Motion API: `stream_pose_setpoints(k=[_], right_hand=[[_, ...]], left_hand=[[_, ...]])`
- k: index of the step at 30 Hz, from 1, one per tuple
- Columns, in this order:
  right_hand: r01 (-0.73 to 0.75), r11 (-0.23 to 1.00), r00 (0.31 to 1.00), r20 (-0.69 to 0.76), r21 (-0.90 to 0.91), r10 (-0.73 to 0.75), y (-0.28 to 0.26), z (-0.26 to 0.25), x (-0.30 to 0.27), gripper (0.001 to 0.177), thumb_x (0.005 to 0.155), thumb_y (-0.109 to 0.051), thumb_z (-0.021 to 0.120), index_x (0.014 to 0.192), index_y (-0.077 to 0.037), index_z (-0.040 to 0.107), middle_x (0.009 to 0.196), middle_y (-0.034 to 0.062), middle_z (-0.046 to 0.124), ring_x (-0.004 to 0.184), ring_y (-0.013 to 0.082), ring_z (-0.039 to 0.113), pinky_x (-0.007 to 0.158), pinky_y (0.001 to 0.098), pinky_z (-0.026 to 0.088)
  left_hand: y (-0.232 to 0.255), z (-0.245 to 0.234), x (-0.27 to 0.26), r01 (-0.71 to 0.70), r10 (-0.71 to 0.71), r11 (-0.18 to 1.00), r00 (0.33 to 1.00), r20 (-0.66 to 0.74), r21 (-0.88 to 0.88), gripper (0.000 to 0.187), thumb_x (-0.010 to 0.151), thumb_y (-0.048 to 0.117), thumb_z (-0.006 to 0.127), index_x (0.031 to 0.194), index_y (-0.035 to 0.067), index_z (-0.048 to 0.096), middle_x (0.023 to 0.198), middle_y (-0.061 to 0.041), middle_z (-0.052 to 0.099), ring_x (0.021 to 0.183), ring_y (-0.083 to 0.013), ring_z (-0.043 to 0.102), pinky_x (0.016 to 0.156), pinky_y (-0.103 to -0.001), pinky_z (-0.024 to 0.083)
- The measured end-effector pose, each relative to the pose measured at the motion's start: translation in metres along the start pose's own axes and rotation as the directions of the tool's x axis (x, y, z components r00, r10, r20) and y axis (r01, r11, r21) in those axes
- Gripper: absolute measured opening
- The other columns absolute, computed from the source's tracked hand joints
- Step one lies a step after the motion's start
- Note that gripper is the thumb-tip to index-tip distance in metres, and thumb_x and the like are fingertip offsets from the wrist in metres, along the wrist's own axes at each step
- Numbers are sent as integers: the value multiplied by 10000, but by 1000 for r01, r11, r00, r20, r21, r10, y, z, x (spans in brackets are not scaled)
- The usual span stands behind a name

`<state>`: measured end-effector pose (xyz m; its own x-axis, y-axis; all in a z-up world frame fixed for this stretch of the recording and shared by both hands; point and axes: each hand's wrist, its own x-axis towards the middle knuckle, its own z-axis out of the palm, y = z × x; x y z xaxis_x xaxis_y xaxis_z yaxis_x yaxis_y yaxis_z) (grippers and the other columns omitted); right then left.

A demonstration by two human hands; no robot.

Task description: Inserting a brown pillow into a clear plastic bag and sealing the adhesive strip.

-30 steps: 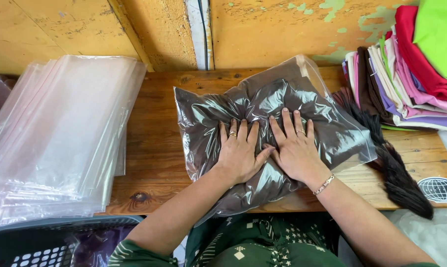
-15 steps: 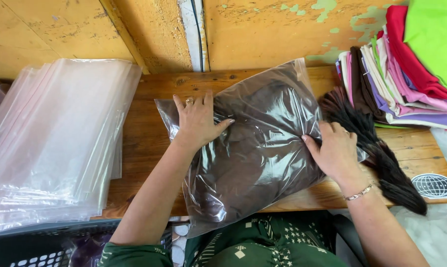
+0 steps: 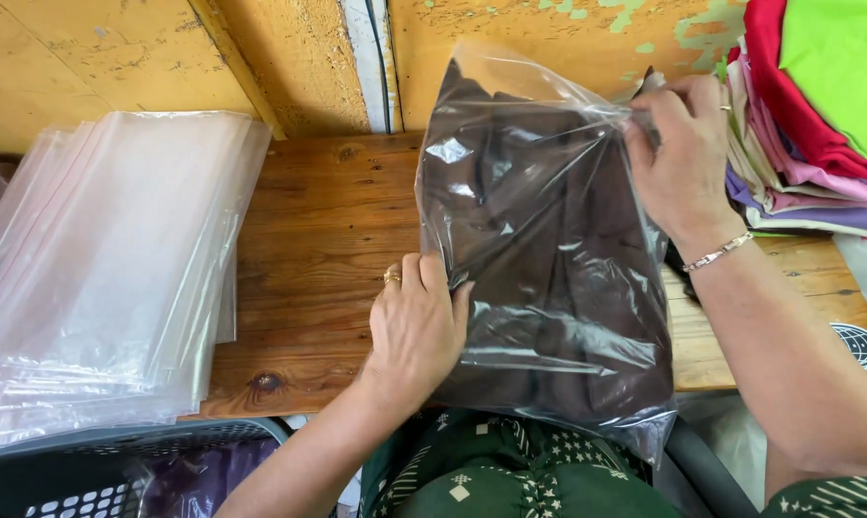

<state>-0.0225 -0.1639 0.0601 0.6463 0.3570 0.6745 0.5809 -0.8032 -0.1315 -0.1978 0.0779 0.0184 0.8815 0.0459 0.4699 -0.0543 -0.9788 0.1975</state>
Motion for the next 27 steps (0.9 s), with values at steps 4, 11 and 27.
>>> stream_pose_setpoints(k=[4, 11, 27], right_hand=[[-258, 958, 823, 490, -128, 287, -47, -20, 5, 764, 891, -377, 535, 1478, -61, 162, 1483, 318, 83, 1377, 440, 26, 1095, 567, 75], [-164, 980, 669, 717, -115, 196, -78, -36, -93, 726, 899, -573, 123, 1487, -187, -57, 1524, 161, -169, 1375, 348, -191, 1083, 531, -60], [-105, 994, 867, 490, 14, 85, -61, 63, -128, 697, 950, -473, 302, 1497, -67, 152, 1534, 257, 73, 1383, 476, 88, 1069, 609, 130]], left_hand=[[3, 0, -13, -94, 89, 994, 992, 92, 55, 968, 789, 555, 639, 1449, -1, 201, 1521, -239, 134, 1405, -452, 83, 1094, -632, 119], [-9, -16, 5, -341, 336, 940, 924, 183, -3, 783, 891, 670, 332, 1443, 116, 313, 1538, -198, -15, 1394, -459, 0, 1063, -661, 94], [10, 73, 27, -267, 279, 959, 815, 508, -98, 749, 902, 505, 330, 1476, 51, 169, 1514, -297, 17, 1356, -555, 4, 1065, -645, 62]])
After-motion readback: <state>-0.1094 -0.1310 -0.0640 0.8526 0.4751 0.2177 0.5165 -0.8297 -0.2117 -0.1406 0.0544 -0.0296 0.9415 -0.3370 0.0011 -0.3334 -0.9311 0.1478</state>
